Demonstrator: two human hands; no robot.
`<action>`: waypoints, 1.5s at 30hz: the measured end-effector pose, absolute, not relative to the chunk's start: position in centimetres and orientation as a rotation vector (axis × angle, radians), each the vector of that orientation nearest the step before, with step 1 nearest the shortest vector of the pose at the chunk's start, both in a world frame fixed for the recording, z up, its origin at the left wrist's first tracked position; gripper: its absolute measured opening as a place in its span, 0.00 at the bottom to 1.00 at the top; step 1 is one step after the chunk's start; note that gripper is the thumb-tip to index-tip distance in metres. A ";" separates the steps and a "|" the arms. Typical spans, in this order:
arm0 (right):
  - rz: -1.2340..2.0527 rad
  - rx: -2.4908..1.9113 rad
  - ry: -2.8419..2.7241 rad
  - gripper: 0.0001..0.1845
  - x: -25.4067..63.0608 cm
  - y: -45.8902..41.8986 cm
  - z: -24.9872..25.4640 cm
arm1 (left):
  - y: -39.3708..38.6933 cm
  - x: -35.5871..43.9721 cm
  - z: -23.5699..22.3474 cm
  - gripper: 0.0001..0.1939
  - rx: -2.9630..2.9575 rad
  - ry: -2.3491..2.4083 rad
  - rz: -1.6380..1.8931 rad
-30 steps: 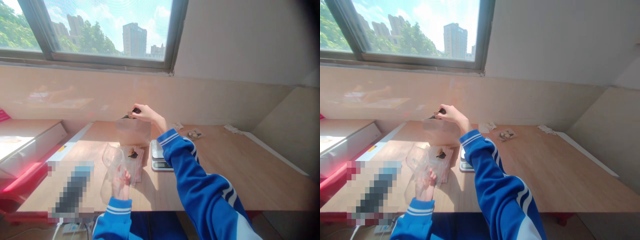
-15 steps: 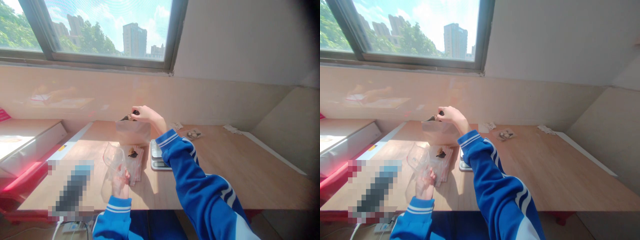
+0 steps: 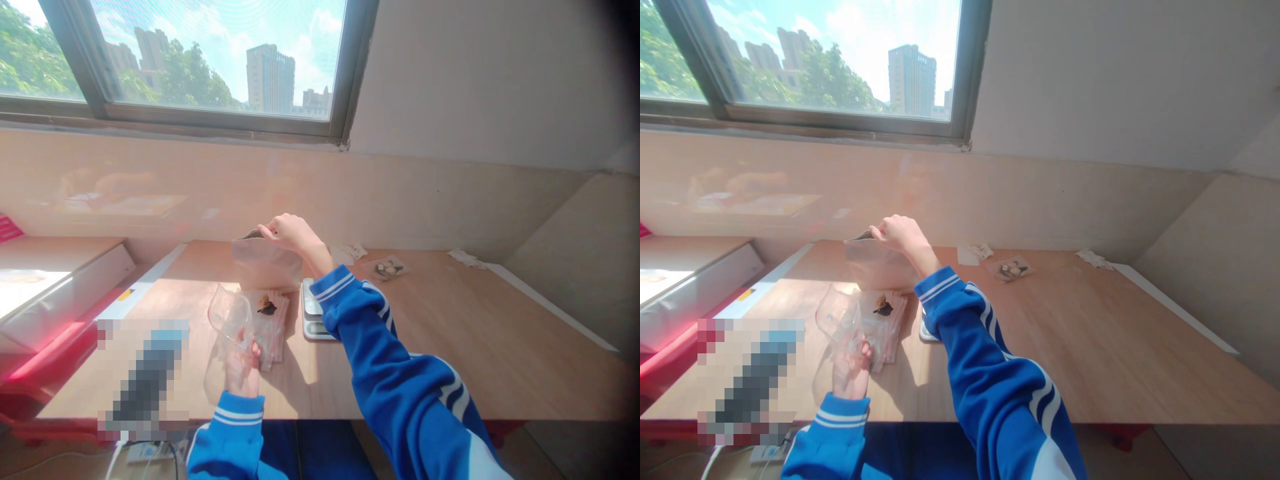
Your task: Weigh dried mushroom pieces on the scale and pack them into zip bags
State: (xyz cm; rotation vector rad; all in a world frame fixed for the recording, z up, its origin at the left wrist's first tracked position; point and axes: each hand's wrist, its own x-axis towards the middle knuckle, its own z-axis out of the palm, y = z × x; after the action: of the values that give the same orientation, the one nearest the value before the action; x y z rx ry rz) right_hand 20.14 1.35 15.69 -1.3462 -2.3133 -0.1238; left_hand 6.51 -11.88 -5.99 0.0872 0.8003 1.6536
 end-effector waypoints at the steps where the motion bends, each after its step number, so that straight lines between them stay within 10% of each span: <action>1: -0.116 -1.337 -2.304 0.26 20.1 1.2 15.7 | -11.9 6.5 -6.0 0.10 0.084 0.802 1.654; 13: 0.176 -1.245 -1.824 0.40 20.0 2.4 14.2 | -11.6 6.4 -6.3 0.06 0.108 0.750 1.630; 25: 0.126 -1.304 -1.644 0.02 18.4 2.2 13.2 | -12.0 6.3 -6.4 0.12 0.159 0.767 1.637; 45: -0.220 -1.122 -1.943 0.16 20.5 0.4 8.7 | -11.6 6.1 -7.0 0.07 0.169 0.712 1.627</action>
State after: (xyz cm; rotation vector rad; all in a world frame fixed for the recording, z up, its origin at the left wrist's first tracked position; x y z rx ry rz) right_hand 20.53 0.36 8.73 -1.1222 -1.9425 -0.2199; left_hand 6.10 -11.61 -7.00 0.1692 0.7119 1.6271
